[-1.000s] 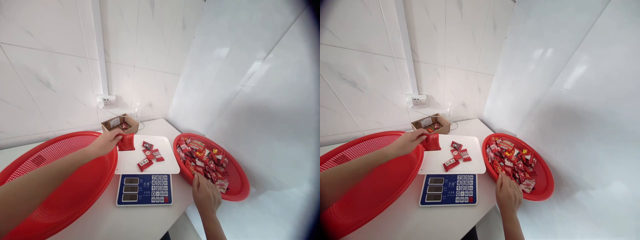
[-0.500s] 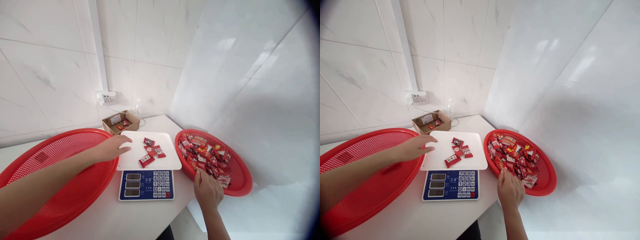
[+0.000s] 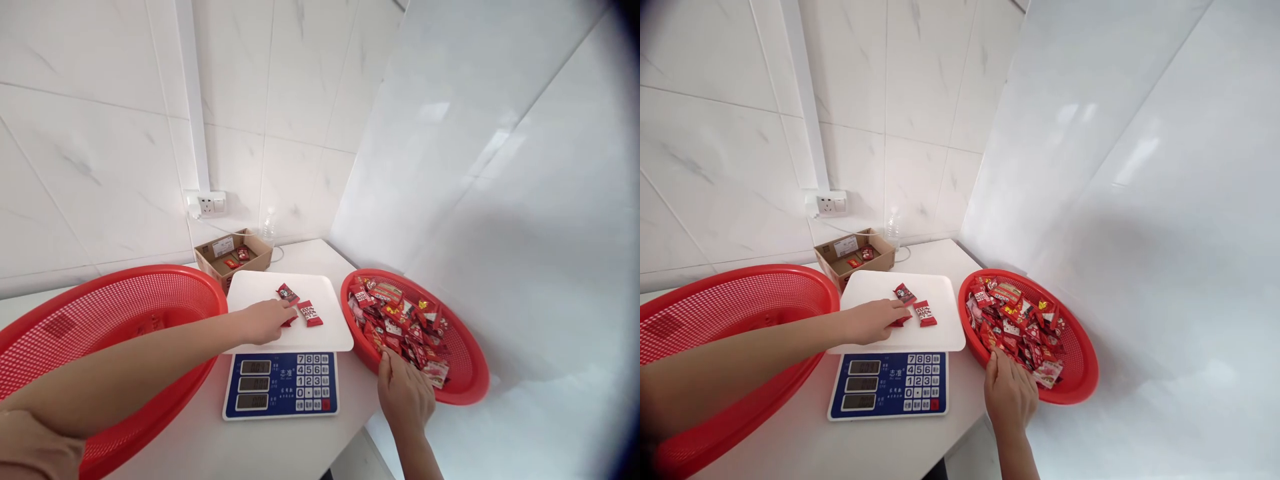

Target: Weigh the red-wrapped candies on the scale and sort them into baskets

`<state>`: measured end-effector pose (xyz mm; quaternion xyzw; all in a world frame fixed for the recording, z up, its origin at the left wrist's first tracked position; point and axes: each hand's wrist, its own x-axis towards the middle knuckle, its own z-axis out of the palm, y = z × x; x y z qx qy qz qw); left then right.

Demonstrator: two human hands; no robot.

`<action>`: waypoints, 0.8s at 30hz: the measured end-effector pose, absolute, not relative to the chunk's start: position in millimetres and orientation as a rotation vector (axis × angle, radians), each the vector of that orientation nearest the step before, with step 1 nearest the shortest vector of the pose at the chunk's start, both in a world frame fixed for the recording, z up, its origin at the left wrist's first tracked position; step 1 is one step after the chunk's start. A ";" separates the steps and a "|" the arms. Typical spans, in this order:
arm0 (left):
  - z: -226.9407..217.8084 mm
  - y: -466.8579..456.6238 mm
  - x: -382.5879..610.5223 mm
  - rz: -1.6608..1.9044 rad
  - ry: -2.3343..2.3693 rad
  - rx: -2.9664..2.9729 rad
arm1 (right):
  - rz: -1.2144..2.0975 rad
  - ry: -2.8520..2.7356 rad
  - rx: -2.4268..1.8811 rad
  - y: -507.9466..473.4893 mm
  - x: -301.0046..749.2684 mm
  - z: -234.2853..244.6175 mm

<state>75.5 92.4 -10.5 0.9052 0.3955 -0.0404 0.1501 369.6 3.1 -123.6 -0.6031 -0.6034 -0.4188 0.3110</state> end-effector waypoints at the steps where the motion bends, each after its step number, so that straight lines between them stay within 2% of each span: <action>1: -11.1 92.1 73.9 -0.125 1.167 2.597 | -1.109 -1.590 -1.596 3.2 369.9 -123.9; 12: -23.5 94.0 79.5 -0.078 1.286 2.621 | -1.051 -1.599 -1.566 3.9 370.5 -123.5; 18: 10.7 86.8 55.3 0.112 1.404 2.546 | -1.120 -1.598 -1.582 3.0 369.5 -120.1; 24: 39.0 61.6 -27.6 0.291 1.644 2.239 | -1.165 -1.611 -1.550 2.8 368.0 -117.1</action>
